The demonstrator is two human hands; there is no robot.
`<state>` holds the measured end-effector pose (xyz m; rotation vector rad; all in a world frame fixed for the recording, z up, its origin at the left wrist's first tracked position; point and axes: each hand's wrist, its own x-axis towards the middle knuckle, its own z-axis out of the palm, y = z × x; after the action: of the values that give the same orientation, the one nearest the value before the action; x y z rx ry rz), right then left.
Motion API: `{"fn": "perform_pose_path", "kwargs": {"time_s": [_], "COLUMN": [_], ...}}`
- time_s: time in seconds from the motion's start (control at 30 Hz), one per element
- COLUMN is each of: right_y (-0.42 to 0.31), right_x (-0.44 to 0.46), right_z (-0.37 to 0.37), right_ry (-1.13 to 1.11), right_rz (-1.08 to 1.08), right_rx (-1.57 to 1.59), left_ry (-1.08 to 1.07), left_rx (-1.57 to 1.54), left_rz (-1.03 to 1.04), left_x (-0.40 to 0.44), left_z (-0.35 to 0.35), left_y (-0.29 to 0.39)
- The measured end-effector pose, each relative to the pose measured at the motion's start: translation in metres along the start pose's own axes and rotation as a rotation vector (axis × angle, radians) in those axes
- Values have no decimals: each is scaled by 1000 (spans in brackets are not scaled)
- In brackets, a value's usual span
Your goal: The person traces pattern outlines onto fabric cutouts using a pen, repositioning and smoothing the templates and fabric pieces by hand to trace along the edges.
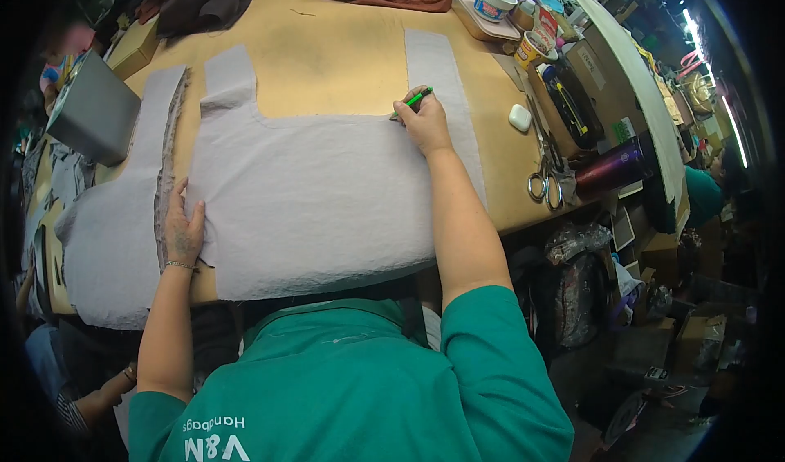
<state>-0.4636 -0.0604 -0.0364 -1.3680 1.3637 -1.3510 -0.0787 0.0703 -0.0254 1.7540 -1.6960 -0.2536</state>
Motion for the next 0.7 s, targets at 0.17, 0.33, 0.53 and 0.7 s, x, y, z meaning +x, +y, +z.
{"fn": "perform_pose_path", "kwargs": {"time_s": [0.17, 0.33, 0.53, 0.7], "right_y": [5, 7, 40, 114], "right_x": [-2, 3, 25, 79], "right_z": [-1, -7, -23, -83], "right_ry": [97, 219, 253, 10], "right_rz": [-49, -19, 7, 100], "right_rx": [214, 418, 534, 742], "left_ry": [-26, 52, -120, -112], "left_rx": [-44, 5, 80, -126], "left_rz": [-64, -1, -381, -140], "left_x": [1, 0, 20, 5], "left_z": [-1, 4, -16, -15], "left_y": [3, -2, 7, 15]}}
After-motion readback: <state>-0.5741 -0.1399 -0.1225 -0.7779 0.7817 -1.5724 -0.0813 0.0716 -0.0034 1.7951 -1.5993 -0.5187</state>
